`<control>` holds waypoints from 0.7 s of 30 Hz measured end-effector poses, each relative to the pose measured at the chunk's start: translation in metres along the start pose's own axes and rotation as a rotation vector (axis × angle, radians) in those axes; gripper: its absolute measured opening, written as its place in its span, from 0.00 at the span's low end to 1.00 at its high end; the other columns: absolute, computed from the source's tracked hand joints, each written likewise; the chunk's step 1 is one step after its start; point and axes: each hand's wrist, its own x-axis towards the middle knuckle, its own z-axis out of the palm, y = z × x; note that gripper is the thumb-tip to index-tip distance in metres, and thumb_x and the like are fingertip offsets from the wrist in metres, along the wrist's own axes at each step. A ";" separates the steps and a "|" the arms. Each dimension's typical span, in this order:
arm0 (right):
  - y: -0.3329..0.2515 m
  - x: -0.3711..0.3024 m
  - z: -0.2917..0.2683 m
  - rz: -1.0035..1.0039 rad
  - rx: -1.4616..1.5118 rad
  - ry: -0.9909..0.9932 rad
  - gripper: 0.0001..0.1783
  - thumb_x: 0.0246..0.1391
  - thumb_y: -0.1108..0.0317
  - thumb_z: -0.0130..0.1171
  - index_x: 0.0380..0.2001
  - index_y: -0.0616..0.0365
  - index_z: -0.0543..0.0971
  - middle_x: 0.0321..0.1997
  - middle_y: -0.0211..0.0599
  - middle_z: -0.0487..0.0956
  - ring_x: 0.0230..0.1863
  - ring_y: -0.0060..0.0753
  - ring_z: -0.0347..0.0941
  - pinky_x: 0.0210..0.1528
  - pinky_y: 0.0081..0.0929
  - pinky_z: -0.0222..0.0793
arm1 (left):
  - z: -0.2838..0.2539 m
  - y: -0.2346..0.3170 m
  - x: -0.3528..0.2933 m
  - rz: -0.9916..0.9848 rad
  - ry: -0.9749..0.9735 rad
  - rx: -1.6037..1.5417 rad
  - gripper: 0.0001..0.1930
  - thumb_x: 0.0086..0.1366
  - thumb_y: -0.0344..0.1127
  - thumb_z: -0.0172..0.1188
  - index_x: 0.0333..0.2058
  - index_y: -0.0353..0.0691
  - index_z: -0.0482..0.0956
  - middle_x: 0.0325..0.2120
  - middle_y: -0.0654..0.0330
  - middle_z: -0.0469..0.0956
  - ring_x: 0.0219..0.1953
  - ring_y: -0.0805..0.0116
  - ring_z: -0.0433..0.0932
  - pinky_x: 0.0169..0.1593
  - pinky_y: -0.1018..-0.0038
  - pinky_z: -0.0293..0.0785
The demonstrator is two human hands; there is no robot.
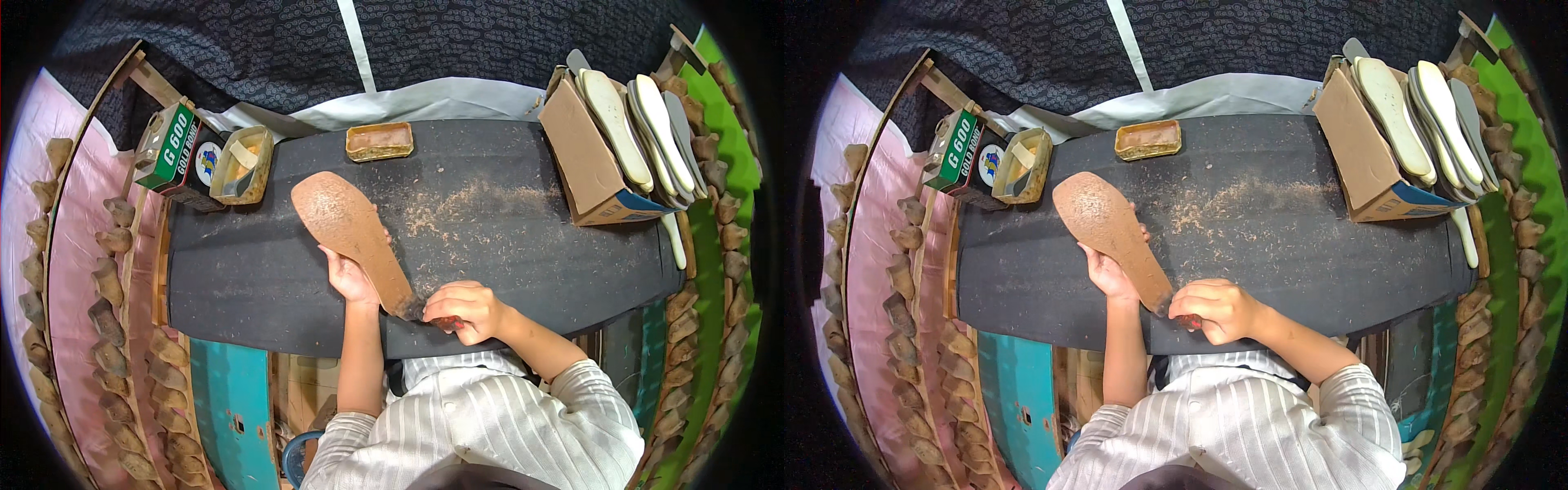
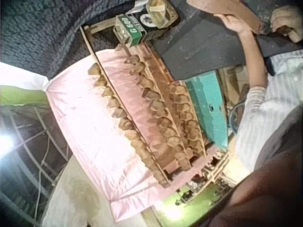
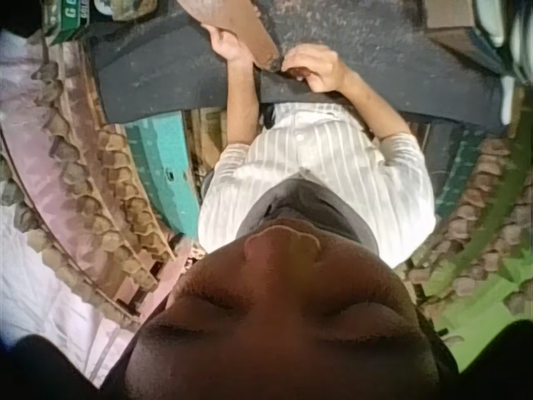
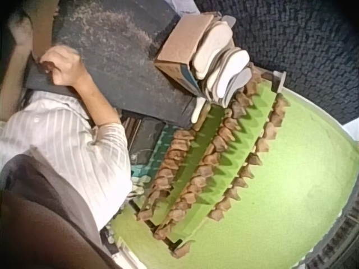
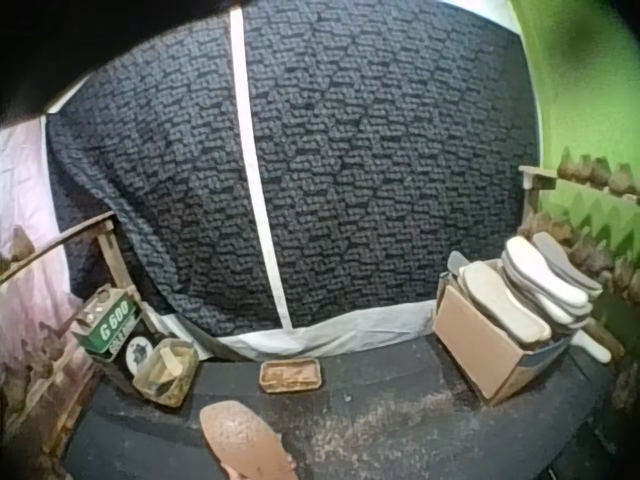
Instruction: The person takes a shoe sole from a basket, applies adhesive to its surface using a brush dipped into a tray, and places the sole back into the basket.
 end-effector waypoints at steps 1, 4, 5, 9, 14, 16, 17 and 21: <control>0.001 -0.004 0.000 0.041 0.023 -0.036 0.18 0.26 0.80 0.49 0.28 0.63 0.78 0.30 0.41 0.77 0.29 0.39 0.76 0.32 0.30 0.73 | -0.001 0.000 0.000 0.015 -0.018 -0.029 0.36 0.62 0.63 0.36 0.60 0.41 0.53 0.56 0.45 0.60 0.40 0.51 0.69 0.43 0.62 0.68; 0.000 -0.010 -0.009 0.150 0.075 -0.062 0.18 0.24 0.81 0.48 0.26 0.63 0.78 0.28 0.42 0.77 0.29 0.40 0.76 0.32 0.29 0.73 | -0.004 0.001 0.002 0.048 0.008 -0.033 0.37 0.62 0.63 0.39 0.60 0.41 0.53 0.57 0.45 0.58 0.40 0.51 0.68 0.44 0.61 0.68; -0.003 -0.010 -0.014 0.219 0.109 -0.058 0.17 0.24 0.81 0.47 0.25 0.63 0.77 0.27 0.42 0.77 0.29 0.40 0.76 0.32 0.28 0.73 | -0.007 0.002 0.002 0.047 0.009 -0.031 0.37 0.62 0.63 0.39 0.60 0.41 0.53 0.57 0.45 0.58 0.40 0.51 0.68 0.44 0.61 0.68; -0.008 0.000 -0.030 0.239 0.060 0.256 0.24 0.23 0.87 0.40 0.28 0.63 0.77 0.29 0.41 0.77 0.27 0.33 0.74 0.28 0.24 0.72 | -0.009 0.007 0.003 0.014 -0.007 -0.179 0.36 0.62 0.62 0.39 0.61 0.42 0.52 0.58 0.46 0.56 0.40 0.51 0.66 0.44 0.62 0.68; -0.010 0.023 -0.028 0.129 -0.138 0.342 0.24 0.21 0.85 0.47 0.30 0.61 0.78 0.32 0.44 0.78 0.33 0.38 0.77 0.34 0.27 0.73 | -0.004 0.005 0.002 -0.024 -0.042 -0.167 0.36 0.63 0.62 0.37 0.61 0.42 0.52 0.58 0.46 0.56 0.40 0.51 0.66 0.43 0.62 0.68; -0.006 0.021 -0.023 0.059 -0.048 0.263 0.24 0.20 0.84 0.48 0.30 0.62 0.78 0.32 0.43 0.78 0.33 0.39 0.77 0.35 0.28 0.73 | 0.001 0.002 0.001 -0.078 -0.038 -0.136 0.36 0.63 0.63 0.35 0.61 0.42 0.52 0.57 0.45 0.57 0.39 0.52 0.66 0.42 0.62 0.70; -0.003 0.022 -0.020 -0.010 0.041 0.182 0.23 0.20 0.82 0.50 0.30 0.62 0.78 0.32 0.43 0.78 0.32 0.40 0.76 0.35 0.29 0.73 | 0.002 0.000 0.001 -0.078 -0.039 -0.133 0.36 0.63 0.63 0.35 0.61 0.42 0.52 0.57 0.45 0.57 0.39 0.52 0.66 0.42 0.62 0.70; 0.003 0.028 -0.009 -0.132 -0.047 0.094 0.23 0.20 0.80 0.51 0.30 0.62 0.77 0.30 0.42 0.77 0.32 0.44 0.76 0.34 0.34 0.73 | 0.005 -0.003 -0.001 -0.077 -0.063 0.028 0.36 0.63 0.64 0.33 0.61 0.43 0.52 0.55 0.43 0.60 0.38 0.51 0.70 0.40 0.61 0.71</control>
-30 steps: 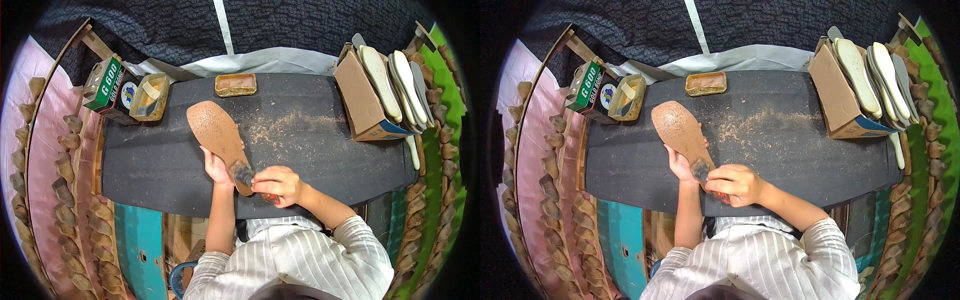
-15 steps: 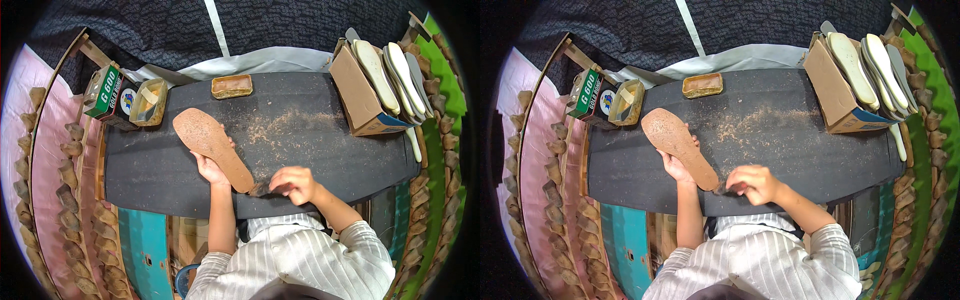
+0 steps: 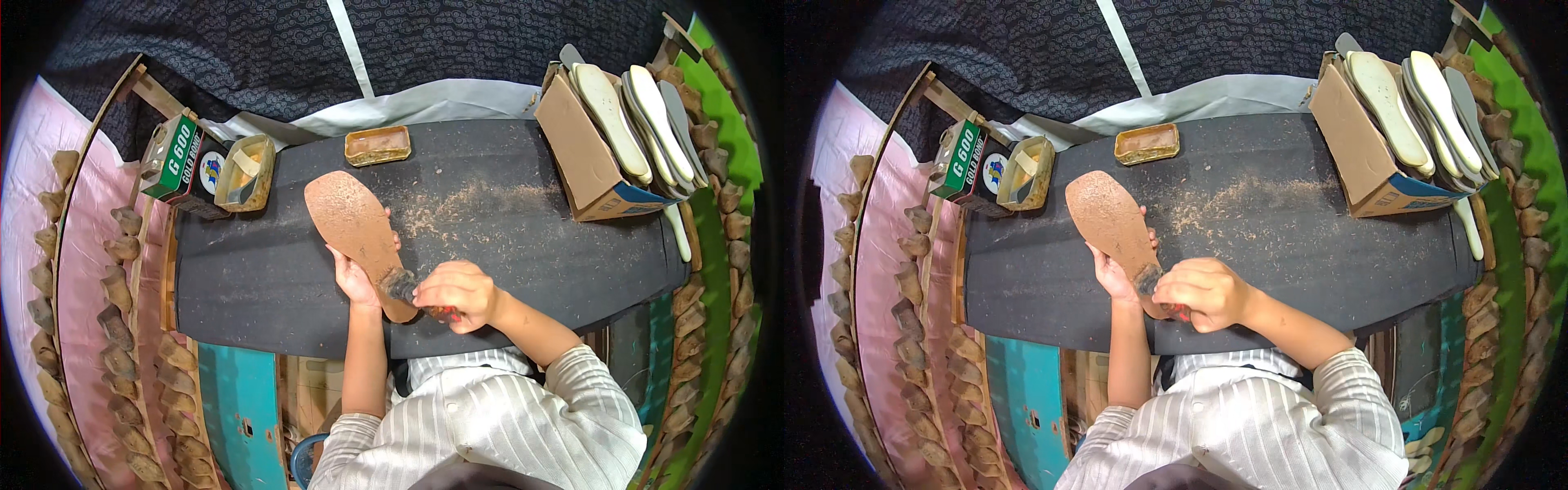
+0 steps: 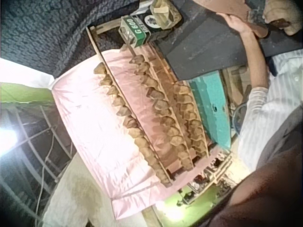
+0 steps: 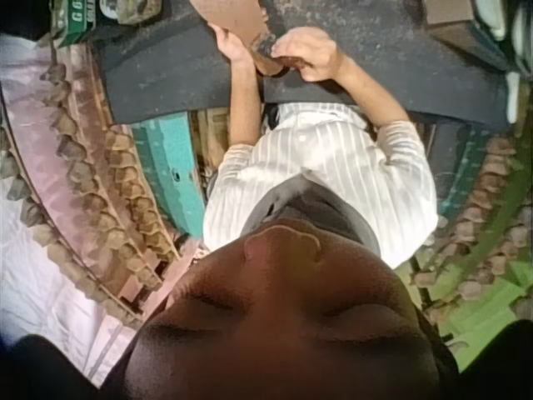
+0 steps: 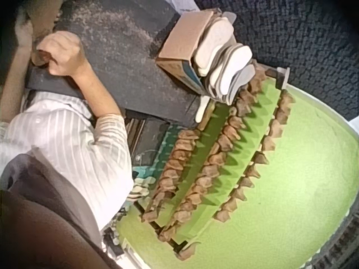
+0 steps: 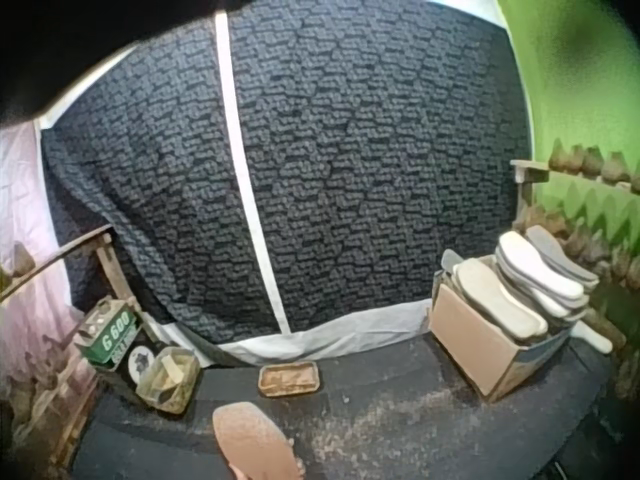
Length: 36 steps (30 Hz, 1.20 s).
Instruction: The person takes a shoe sole from a basket, applies adhesive to its surface using a brush dipped into a tray, and places the sole back into the basket.
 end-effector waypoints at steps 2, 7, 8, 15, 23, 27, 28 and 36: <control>0.005 0.006 -0.005 0.009 -0.021 0.045 0.22 0.20 0.80 0.51 0.30 0.62 0.77 0.30 0.42 0.77 0.32 0.44 0.76 0.35 0.34 0.73 | 0.004 -0.002 -0.002 -0.002 -0.011 0.029 0.36 0.64 0.63 0.32 0.61 0.44 0.52 0.54 0.42 0.60 0.38 0.50 0.71 0.40 0.60 0.72; 0.024 0.033 -0.022 -0.021 -0.180 0.186 0.22 0.19 0.79 0.51 0.28 0.66 0.77 0.30 0.44 0.78 0.31 0.43 0.76 0.35 0.33 0.73 | -0.002 -0.006 -0.010 -0.094 -0.101 -0.152 0.35 0.64 0.63 0.31 0.58 0.40 0.57 0.49 0.47 0.68 0.43 0.52 0.73 0.45 0.61 0.72; 0.027 0.039 -0.024 -0.015 -0.205 0.209 0.22 0.19 0.81 0.50 0.28 0.65 0.77 0.31 0.45 0.78 0.31 0.43 0.76 0.35 0.33 0.73 | 0.002 -0.006 -0.010 -0.098 -0.102 -0.153 0.35 0.64 0.63 0.31 0.58 0.40 0.57 0.49 0.47 0.68 0.43 0.52 0.73 0.45 0.61 0.72; 0.032 0.036 -0.011 -0.001 -0.230 0.231 0.22 0.19 0.81 0.49 0.29 0.64 0.78 0.31 0.45 0.78 0.31 0.43 0.76 0.34 0.31 0.73 | 0.003 -0.003 -0.010 -0.087 -0.017 -0.182 0.34 0.64 0.62 0.32 0.57 0.40 0.59 0.48 0.48 0.69 0.43 0.53 0.73 0.45 0.60 0.72; 0.002 -0.007 0.011 0.067 -0.087 0.095 0.19 0.21 0.76 0.53 0.28 0.64 0.77 0.30 0.44 0.78 0.30 0.42 0.77 0.32 0.32 0.72 | -0.004 0.001 0.000 0.025 -0.014 -0.058 0.36 0.64 0.63 0.32 0.60 0.41 0.55 0.56 0.42 0.59 0.39 0.52 0.71 0.42 0.61 0.70; -0.008 -0.008 0.006 0.170 -0.004 0.081 0.18 0.25 0.78 0.50 0.28 0.64 0.77 0.29 0.44 0.78 0.30 0.40 0.76 0.33 0.31 0.72 | -0.005 0.001 0.002 0.015 -0.038 -0.021 0.37 0.63 0.64 0.32 0.60 0.40 0.55 0.56 0.44 0.60 0.38 0.53 0.71 0.43 0.62 0.70; -0.010 -0.003 0.005 0.169 -0.004 0.081 0.18 0.25 0.78 0.50 0.28 0.64 0.77 0.29 0.44 0.78 0.30 0.40 0.76 0.33 0.31 0.72 | -0.007 0.002 0.002 0.007 -0.134 -0.013 0.38 0.63 0.65 0.32 0.59 0.39 0.55 0.55 0.46 0.62 0.40 0.53 0.73 0.46 0.61 0.70; 0.021 0.070 0.003 0.016 -0.230 0.324 0.23 0.28 0.86 0.54 0.35 0.59 0.76 0.38 0.40 0.77 0.40 0.41 0.75 0.38 0.29 0.73 | -0.012 -0.005 -0.006 -0.024 -0.185 -0.223 0.31 0.66 0.57 0.34 0.59 0.42 0.57 0.56 0.55 0.63 0.56 0.59 0.64 0.57 0.61 0.62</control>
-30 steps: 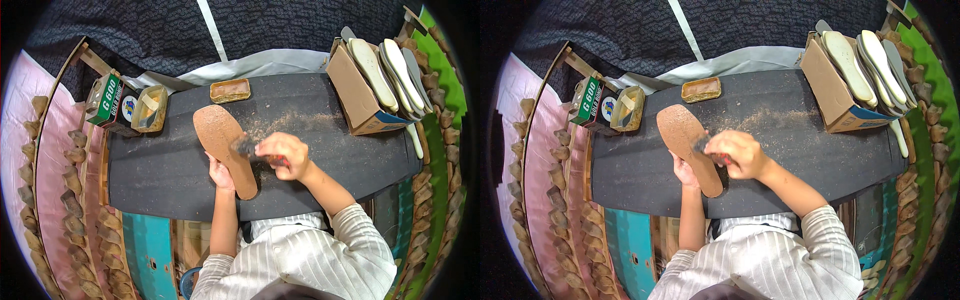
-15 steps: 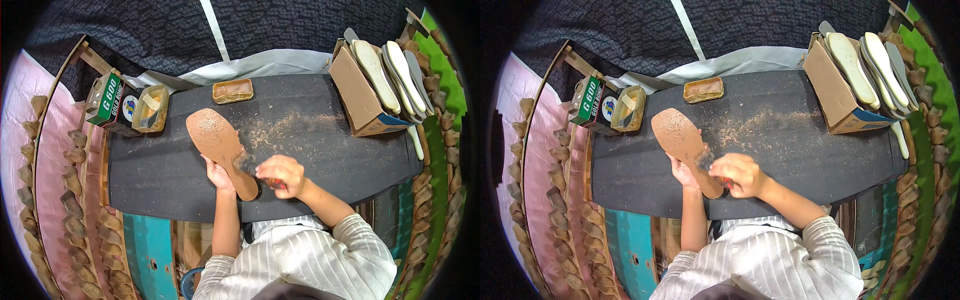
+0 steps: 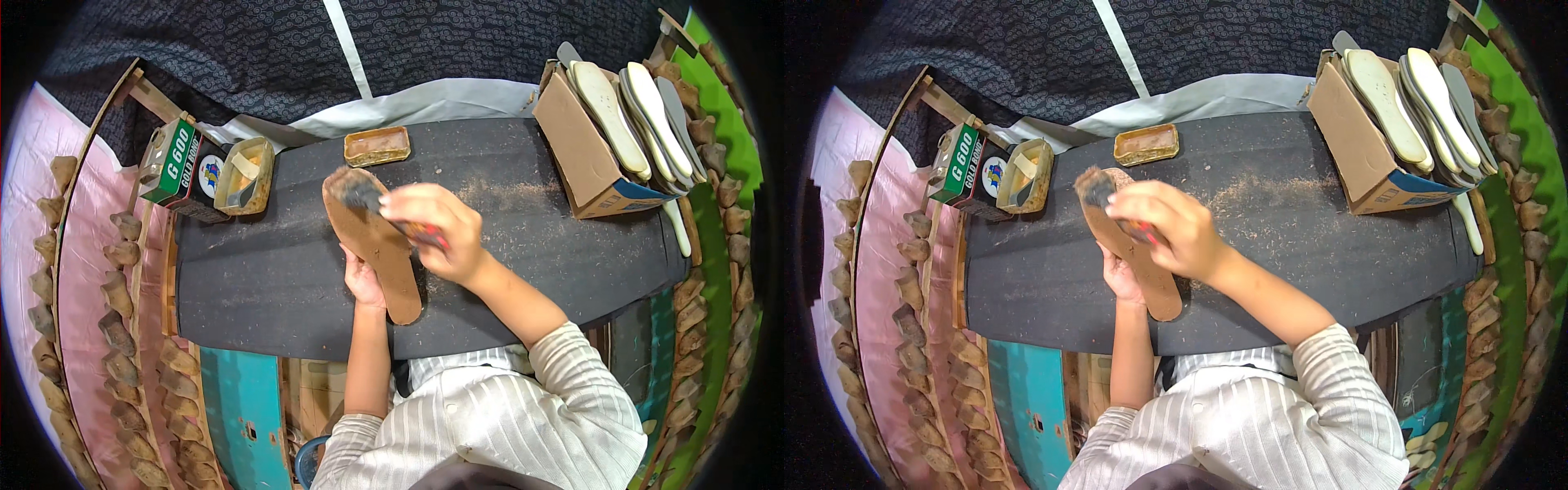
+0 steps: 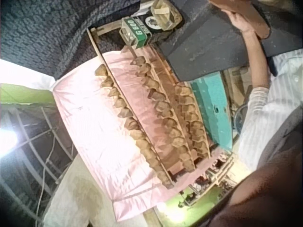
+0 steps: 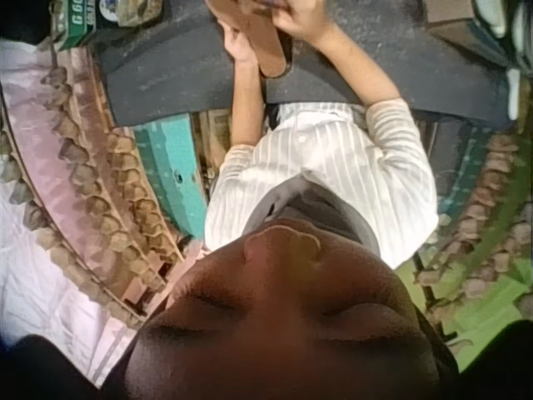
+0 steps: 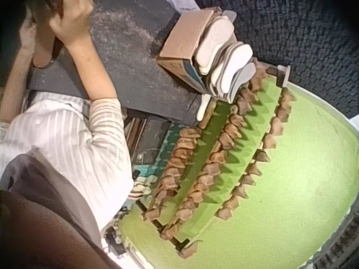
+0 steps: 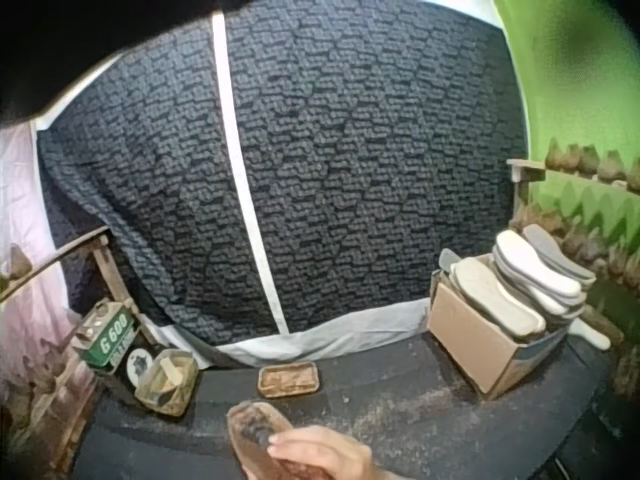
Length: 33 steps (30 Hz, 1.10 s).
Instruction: The person takes a shoe sole from a basket, applies adhesive to its surface using a brush dipped into a tray, and places the sole back into the basket.
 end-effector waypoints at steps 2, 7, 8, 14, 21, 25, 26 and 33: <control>0.009 0.001 0.009 0.009 -0.019 -0.018 0.23 0.29 0.85 0.54 0.35 0.59 0.75 0.37 0.39 0.77 0.40 0.42 0.75 0.38 0.31 0.73 | 0.002 -0.001 0.000 -0.009 0.138 0.123 0.28 0.67 0.55 0.34 0.59 0.43 0.58 0.55 0.59 0.64 0.56 0.62 0.64 0.58 0.63 0.61; 0.010 -0.032 0.024 -0.048 0.043 -0.145 0.18 0.30 0.80 0.58 0.33 0.61 0.76 0.34 0.43 0.78 0.35 0.43 0.76 0.36 0.32 0.72 | -0.002 0.004 0.002 0.052 0.388 0.299 0.28 0.68 0.55 0.32 0.58 0.43 0.59 0.54 0.55 0.65 0.52 0.60 0.68 0.54 0.64 0.65; 0.007 -0.041 0.021 -0.054 0.047 -0.181 0.17 0.31 0.80 0.58 0.32 0.62 0.76 0.34 0.43 0.78 0.34 0.42 0.76 0.36 0.32 0.72 | 0.005 0.004 0.005 0.054 0.393 0.299 0.28 0.68 0.55 0.32 0.58 0.43 0.59 0.54 0.55 0.65 0.52 0.60 0.68 0.54 0.64 0.65; -0.020 -0.082 -0.001 -0.002 0.087 -0.281 0.17 0.30 0.80 0.58 0.31 0.61 0.77 0.34 0.41 0.77 0.33 0.41 0.76 0.36 0.32 0.73 | 0.012 0.008 0.011 0.041 0.278 0.326 0.34 0.65 0.60 0.30 0.57 0.37 0.58 0.49 0.45 0.68 0.38 0.56 0.74 0.40 0.64 0.73; -0.024 -0.085 -0.025 0.193 0.173 -0.247 0.24 0.21 0.84 0.49 0.31 0.61 0.76 0.34 0.42 0.78 0.33 0.41 0.76 0.34 0.29 0.73 | 0.013 0.001 0.011 0.009 0.253 0.375 0.33 0.66 0.59 0.30 0.56 0.37 0.61 0.49 0.48 0.69 0.40 0.56 0.74 0.42 0.63 0.72; -0.015 -0.048 -0.022 0.198 0.033 -0.066 0.24 0.23 0.86 0.45 0.31 0.63 0.77 0.34 0.44 0.79 0.37 0.41 0.77 0.41 0.30 0.72 | 0.007 -0.009 0.002 -0.024 0.260 0.294 0.28 0.68 0.55 0.32 0.55 0.40 0.63 0.49 0.57 0.70 0.48 0.61 0.71 0.51 0.66 0.68; -0.011 -0.036 -0.019 0.153 0.010 -0.044 0.24 0.24 0.88 0.45 0.32 0.63 0.77 0.35 0.44 0.79 0.38 0.41 0.77 0.42 0.30 0.72 | 0.005 -0.009 0.001 -0.022 0.261 0.295 0.28 0.68 0.55 0.32 0.55 0.40 0.63 0.49 0.57 0.70 0.48 0.61 0.71 0.51 0.66 0.68; 0.011 -0.035 0.003 0.031 -0.017 -0.106 0.21 0.29 0.84 0.56 0.34 0.60 0.77 0.36 0.44 0.78 0.37 0.42 0.76 0.39 0.29 0.72 | -0.002 -0.007 0.002 -0.078 0.074 0.104 0.26 0.68 0.53 0.33 0.56 0.41 0.62 0.52 0.55 0.67 0.53 0.61 0.67 0.57 0.66 0.63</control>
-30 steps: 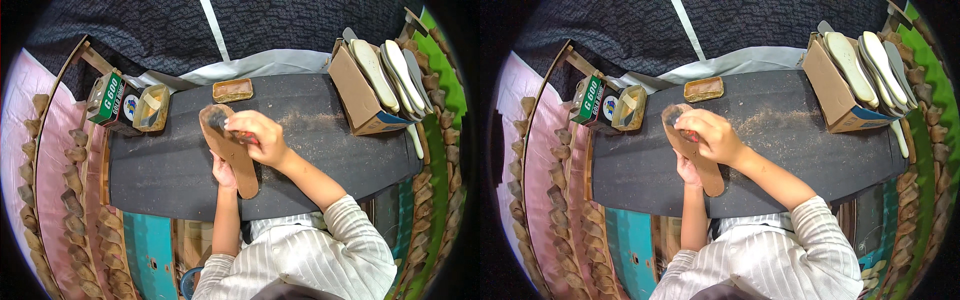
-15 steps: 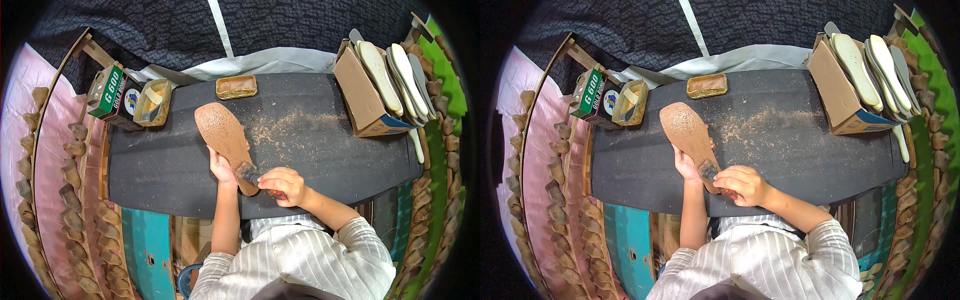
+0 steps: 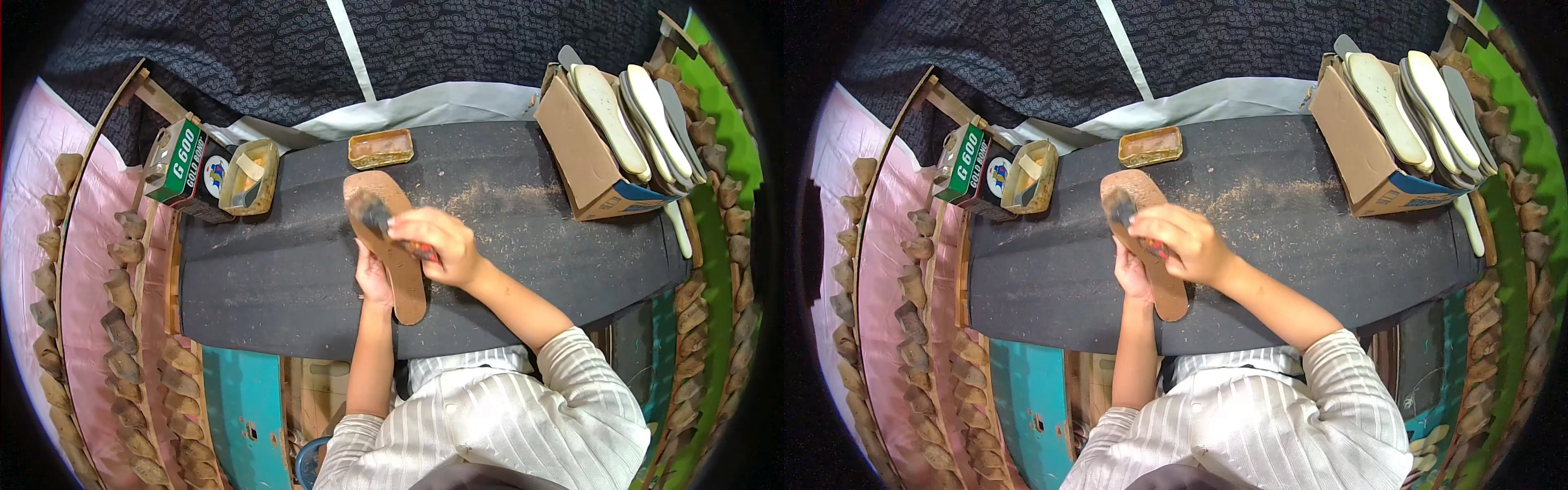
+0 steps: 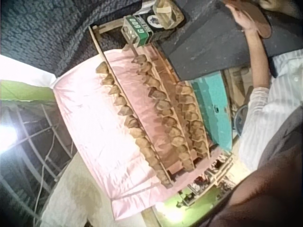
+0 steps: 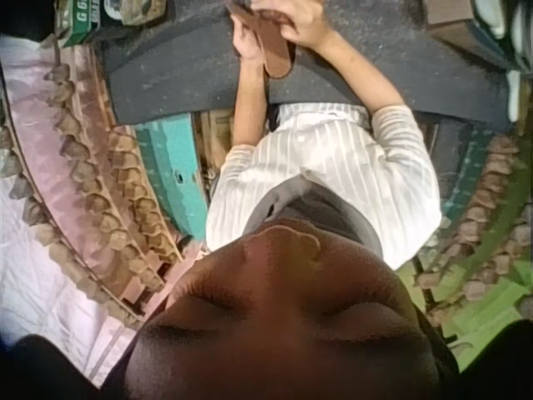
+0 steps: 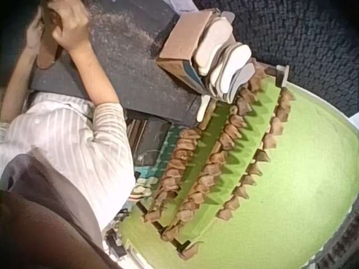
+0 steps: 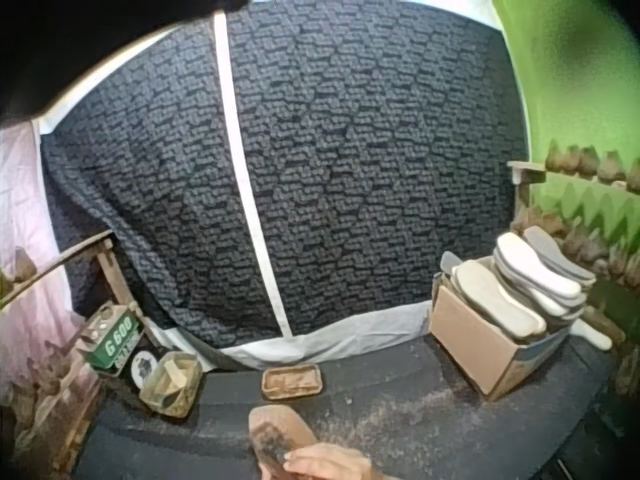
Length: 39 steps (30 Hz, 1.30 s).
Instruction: The person takes a shoe sole from a basket, applies adhesive to its surface using a brush dipped into a tray, and places the sole back into the basket.
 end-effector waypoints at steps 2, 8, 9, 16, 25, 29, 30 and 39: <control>-0.007 -0.013 -0.002 -0.009 0.052 -0.053 0.22 0.26 0.82 0.55 0.34 0.61 0.77 0.35 0.44 0.78 0.36 0.42 0.76 0.37 0.30 0.73 | 0.002 0.001 0.003 0.050 0.350 0.088 0.29 0.67 0.56 0.31 0.56 0.39 0.60 0.52 0.49 0.66 0.51 0.58 0.69 0.54 0.63 0.66; -0.033 -0.063 -0.008 -0.026 0.132 -0.166 0.20 0.24 0.79 0.57 0.31 0.64 0.77 0.34 0.44 0.78 0.33 0.43 0.76 0.34 0.32 0.73 | 0.001 0.015 0.008 0.188 0.153 0.231 0.35 0.65 0.61 0.31 0.58 0.37 0.57 0.52 0.45 0.65 0.40 0.53 0.73 0.44 0.60 0.70; -0.038 -0.067 -0.012 -0.012 0.151 -0.180 0.20 0.24 0.79 0.57 0.31 0.65 0.77 0.34 0.44 0.78 0.33 0.43 0.76 0.34 0.32 0.73 | 0.000 0.017 0.009 0.248 0.150 0.244 0.35 0.64 0.62 0.31 0.57 0.37 0.57 0.51 0.46 0.66 0.39 0.54 0.73 0.42 0.62 0.70; -0.049 -0.081 -0.028 0.218 0.206 -0.213 0.19 0.24 0.85 0.51 0.28 0.60 0.76 0.31 0.40 0.78 0.34 0.40 0.76 0.36 0.31 0.73 | -0.004 0.021 0.009 0.294 0.202 0.102 0.34 0.64 0.61 0.33 0.60 0.41 0.54 0.55 0.44 0.61 0.38 0.52 0.70 0.43 0.61 0.68; -0.040 -0.063 -0.034 0.209 0.179 -0.191 0.21 0.20 0.84 0.44 0.26 0.63 0.76 0.28 0.42 0.78 0.30 0.40 0.77 0.34 0.29 0.74 | -0.004 0.016 0.008 0.249 0.159 0.014 0.34 0.64 0.60 0.33 0.60 0.42 0.54 0.55 0.45 0.61 0.39 0.51 0.70 0.43 0.61 0.68; -0.028 -0.039 -0.031 0.129 0.117 -0.134 0.22 0.20 0.85 0.44 0.26 0.62 0.76 0.28 0.42 0.78 0.31 0.40 0.77 0.35 0.29 0.74 | 0.000 0.009 0.007 0.149 0.103 -0.021 0.33 0.65 0.60 0.33 0.60 0.43 0.54 0.56 0.44 0.60 0.40 0.50 0.70 0.45 0.59 0.69; -0.024 -0.034 -0.028 0.105 0.101 -0.115 0.22 0.21 0.85 0.45 0.27 0.62 0.76 0.29 0.42 0.78 0.31 0.40 0.77 0.35 0.29 0.74 | 0.001 0.008 0.006 0.125 0.067 0.056 0.34 0.65 0.61 0.33 0.60 0.41 0.54 0.55 0.44 0.61 0.42 0.51 0.71 0.46 0.60 0.69; -0.017 -0.032 -0.018 0.065 0.064 -0.097 0.23 0.23 0.85 0.47 0.31 0.61 0.77 0.31 0.42 0.78 0.34 0.42 0.77 0.37 0.31 0.74 | 0.008 0.005 0.007 0.226 0.319 0.094 0.34 0.65 0.60 0.33 0.59 0.38 0.55 0.56 0.45 0.61 0.48 0.51 0.70 0.49 0.58 0.69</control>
